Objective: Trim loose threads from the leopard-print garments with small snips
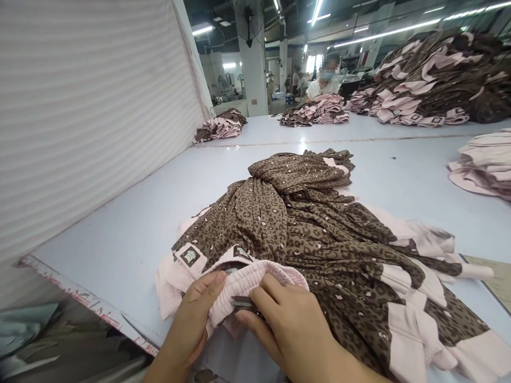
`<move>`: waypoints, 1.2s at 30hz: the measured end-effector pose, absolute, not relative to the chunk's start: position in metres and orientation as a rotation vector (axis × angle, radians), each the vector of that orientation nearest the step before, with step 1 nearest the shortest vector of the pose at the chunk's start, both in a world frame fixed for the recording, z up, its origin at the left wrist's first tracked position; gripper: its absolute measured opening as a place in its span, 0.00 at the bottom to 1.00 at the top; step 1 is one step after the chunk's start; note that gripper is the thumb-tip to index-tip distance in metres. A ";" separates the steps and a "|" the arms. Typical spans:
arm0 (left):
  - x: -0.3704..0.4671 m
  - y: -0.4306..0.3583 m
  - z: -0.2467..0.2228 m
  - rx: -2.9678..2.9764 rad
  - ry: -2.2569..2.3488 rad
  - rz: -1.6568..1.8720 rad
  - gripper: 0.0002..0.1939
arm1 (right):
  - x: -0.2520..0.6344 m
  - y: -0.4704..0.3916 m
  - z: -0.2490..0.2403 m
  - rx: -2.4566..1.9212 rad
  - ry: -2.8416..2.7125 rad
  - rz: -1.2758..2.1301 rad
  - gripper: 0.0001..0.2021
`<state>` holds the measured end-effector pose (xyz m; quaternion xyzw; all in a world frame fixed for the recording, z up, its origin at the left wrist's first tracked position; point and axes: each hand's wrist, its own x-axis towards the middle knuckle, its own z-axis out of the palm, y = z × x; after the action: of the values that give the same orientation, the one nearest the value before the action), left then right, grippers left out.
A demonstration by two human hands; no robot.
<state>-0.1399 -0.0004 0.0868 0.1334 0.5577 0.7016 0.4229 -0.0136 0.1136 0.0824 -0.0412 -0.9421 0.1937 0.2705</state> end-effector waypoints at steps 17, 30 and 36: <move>-0.129 -0.002 0.100 0.536 1.643 1.669 0.21 | -0.011 0.116 0.078 -0.252 -2.535 0.603 0.15; -0.134 -0.007 0.094 0.749 1.846 1.546 0.20 | -0.014 0.116 0.089 -0.147 -2.506 0.640 0.14; -0.137 -0.006 0.091 0.774 1.809 1.509 0.22 | -0.020 0.123 0.086 -0.173 -2.320 0.992 0.09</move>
<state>-0.1375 -0.0059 0.0908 0.2953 0.6900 0.5755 0.3248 -0.0205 0.1235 0.0857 -0.0654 -0.8746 0.3739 0.3016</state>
